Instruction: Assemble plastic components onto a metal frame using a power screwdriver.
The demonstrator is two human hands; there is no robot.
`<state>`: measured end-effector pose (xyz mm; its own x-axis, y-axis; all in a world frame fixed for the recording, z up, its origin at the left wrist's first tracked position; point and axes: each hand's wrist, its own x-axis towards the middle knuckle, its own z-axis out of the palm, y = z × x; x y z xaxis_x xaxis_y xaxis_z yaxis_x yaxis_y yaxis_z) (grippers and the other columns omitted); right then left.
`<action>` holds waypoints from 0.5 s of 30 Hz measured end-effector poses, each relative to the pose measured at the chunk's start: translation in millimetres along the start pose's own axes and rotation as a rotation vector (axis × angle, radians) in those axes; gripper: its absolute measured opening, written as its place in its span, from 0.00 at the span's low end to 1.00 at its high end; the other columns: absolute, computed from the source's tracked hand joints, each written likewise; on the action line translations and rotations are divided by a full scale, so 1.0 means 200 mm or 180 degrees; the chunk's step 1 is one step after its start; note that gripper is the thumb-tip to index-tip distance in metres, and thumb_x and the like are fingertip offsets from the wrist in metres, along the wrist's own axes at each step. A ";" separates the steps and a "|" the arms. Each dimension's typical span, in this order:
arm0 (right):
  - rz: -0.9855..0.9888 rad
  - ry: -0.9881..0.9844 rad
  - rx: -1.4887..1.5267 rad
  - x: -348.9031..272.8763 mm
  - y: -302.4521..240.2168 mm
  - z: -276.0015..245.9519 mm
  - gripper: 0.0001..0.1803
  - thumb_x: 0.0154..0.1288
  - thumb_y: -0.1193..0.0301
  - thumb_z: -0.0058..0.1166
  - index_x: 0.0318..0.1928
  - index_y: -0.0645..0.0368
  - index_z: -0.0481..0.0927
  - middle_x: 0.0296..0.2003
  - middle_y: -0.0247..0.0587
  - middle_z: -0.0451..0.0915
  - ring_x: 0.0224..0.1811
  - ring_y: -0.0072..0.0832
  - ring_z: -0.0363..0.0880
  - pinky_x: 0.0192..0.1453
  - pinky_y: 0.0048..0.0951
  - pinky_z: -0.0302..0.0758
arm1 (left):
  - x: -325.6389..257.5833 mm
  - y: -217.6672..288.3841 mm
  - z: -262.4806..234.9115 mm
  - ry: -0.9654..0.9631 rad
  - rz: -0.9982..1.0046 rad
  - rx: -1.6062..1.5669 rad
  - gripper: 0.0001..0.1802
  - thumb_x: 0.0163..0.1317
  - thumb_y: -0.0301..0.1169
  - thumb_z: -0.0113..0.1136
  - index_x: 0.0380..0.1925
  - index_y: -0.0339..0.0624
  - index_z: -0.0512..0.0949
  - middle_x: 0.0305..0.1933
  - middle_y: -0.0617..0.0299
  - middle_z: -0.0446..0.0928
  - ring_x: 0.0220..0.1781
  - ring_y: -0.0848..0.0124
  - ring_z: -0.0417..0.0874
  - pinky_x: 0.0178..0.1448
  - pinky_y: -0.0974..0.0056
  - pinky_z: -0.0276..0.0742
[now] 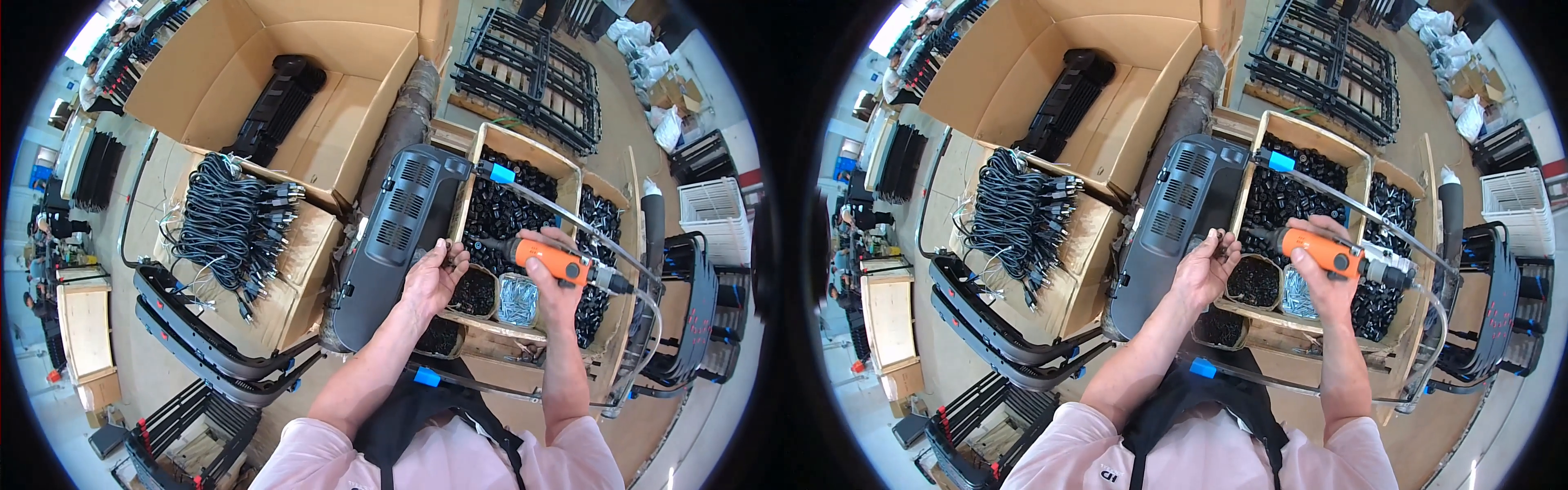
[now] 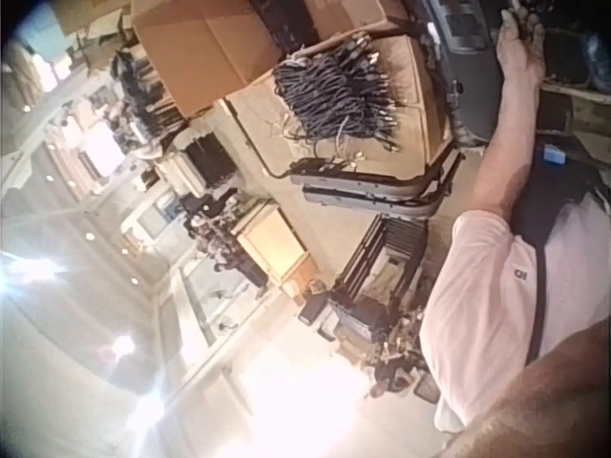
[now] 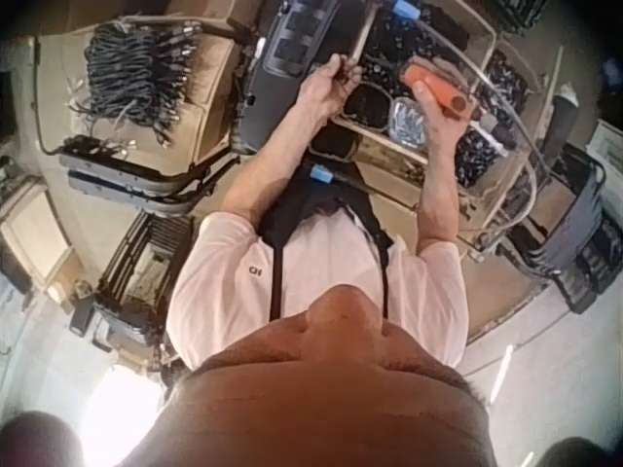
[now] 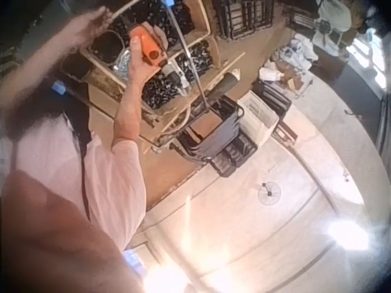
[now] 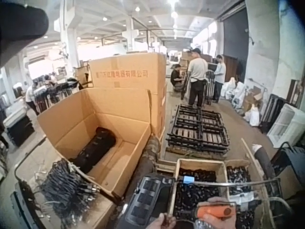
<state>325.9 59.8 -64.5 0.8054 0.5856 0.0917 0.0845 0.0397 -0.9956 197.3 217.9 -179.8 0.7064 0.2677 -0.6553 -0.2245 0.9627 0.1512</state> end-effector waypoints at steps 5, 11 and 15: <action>0.0032 -0.0225 -0.0003 -0.01 -0.04 0.18 0.30 0.63 0.73 0.70 0.64 0.66 0.73 0.57 0.58 0.84 0.60 0.36 0.83 0.69 0.38 0.77 | 0.01 0.03 0.01 -0.0101 -0.0018 -0.0276 0.12 0.79 0.38 0.56 0.46 0.39 0.79 0.44 0.58 0.83 0.46 0.67 0.86 0.52 0.62 0.90; 0.0102 -0.0259 -0.0018 0.00 -0.02 0.29 0.31 0.62 0.75 0.70 0.64 0.66 0.72 0.56 0.58 0.84 0.60 0.37 0.83 0.69 0.40 0.78 | -0.01 0.09 0.03 -0.0024 0.0074 -0.0435 0.11 0.78 0.36 0.58 0.47 0.39 0.80 0.45 0.59 0.83 0.45 0.68 0.85 0.53 0.61 0.89; 0.0090 -0.0233 -0.0007 0.02 -0.04 0.34 0.31 0.63 0.75 0.70 0.64 0.66 0.72 0.56 0.57 0.84 0.60 0.37 0.83 0.69 0.40 0.78 | -0.03 0.13 0.04 -0.0152 0.0111 -0.0503 0.10 0.78 0.35 0.58 0.48 0.40 0.80 0.47 0.58 0.83 0.46 0.68 0.85 0.54 0.61 0.88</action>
<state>287.8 116.4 -57.1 0.7625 0.6441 0.0618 0.0635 0.0205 -0.9978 193.4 242.1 -166.4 0.7265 0.3061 -0.6152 -0.3496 0.9354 0.0526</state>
